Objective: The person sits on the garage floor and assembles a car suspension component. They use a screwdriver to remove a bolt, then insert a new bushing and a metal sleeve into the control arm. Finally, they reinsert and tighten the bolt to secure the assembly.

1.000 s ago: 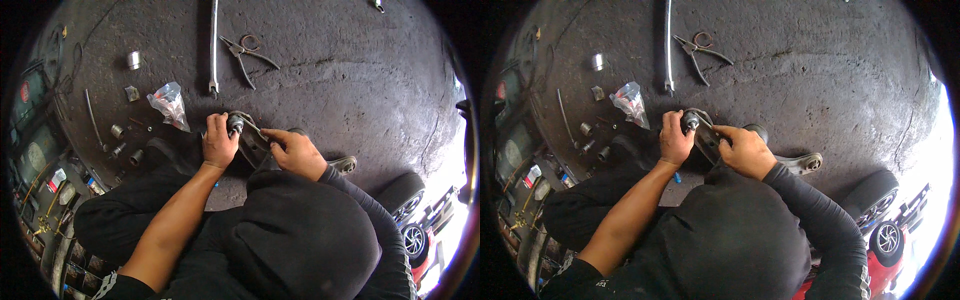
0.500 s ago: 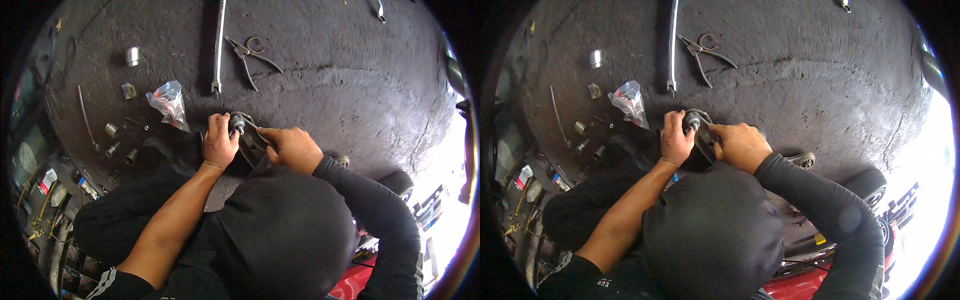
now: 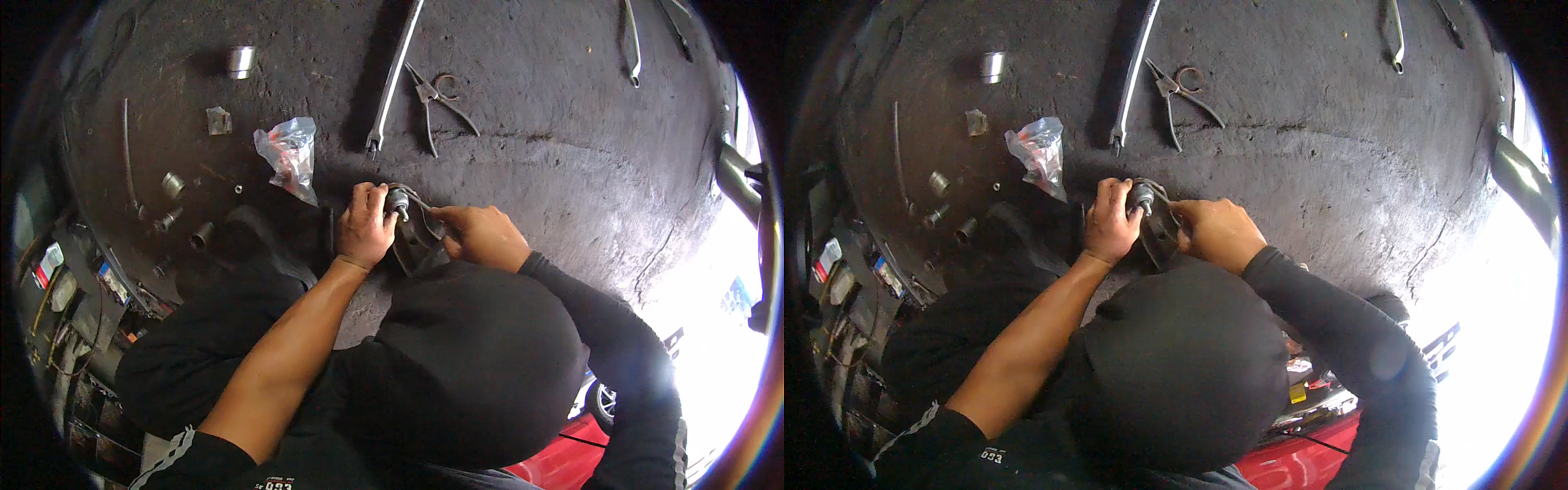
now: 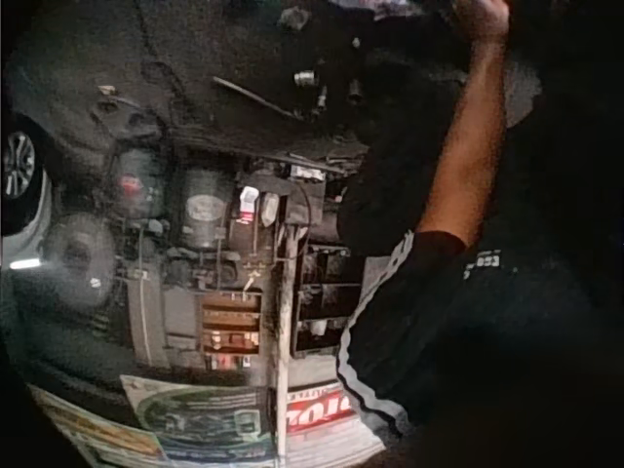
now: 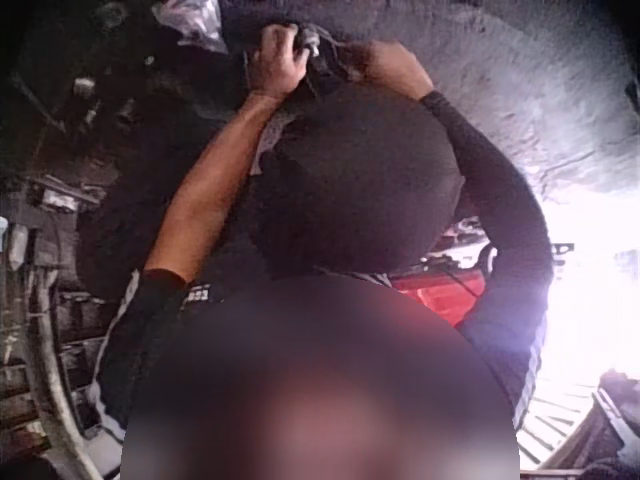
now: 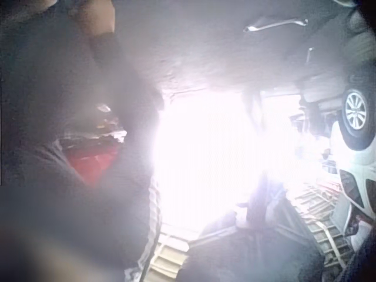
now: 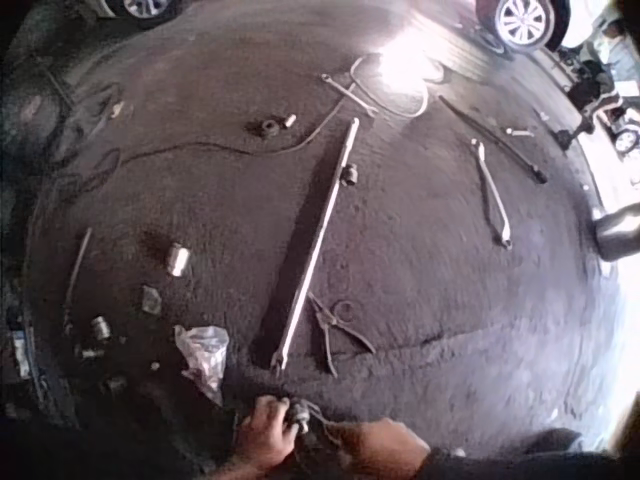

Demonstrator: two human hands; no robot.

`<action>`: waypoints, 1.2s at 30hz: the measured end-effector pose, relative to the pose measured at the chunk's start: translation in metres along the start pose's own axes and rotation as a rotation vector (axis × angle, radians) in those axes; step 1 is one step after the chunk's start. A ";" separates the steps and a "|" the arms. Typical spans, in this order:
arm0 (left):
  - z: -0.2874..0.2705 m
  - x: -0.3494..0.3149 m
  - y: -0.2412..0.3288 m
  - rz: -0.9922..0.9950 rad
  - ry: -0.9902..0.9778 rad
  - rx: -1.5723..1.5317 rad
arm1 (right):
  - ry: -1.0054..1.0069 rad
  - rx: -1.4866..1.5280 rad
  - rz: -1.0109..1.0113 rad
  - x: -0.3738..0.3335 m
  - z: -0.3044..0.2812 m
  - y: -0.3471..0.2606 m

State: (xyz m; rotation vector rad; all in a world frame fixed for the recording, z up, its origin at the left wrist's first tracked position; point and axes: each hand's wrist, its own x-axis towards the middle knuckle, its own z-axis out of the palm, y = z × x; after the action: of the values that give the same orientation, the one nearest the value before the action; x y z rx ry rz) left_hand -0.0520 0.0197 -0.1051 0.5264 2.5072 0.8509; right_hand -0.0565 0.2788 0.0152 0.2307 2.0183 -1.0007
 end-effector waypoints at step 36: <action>-0.005 -0.003 -0.019 0.028 0.077 -0.236 | -0.099 -0.753 -0.237 0.002 -0.011 -0.079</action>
State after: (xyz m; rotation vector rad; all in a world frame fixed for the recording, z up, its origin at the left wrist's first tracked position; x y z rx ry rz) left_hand -0.0559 0.0018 -0.1122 0.4577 2.4267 1.1798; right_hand -0.1034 0.2341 0.0624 -0.4587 2.2097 -0.3173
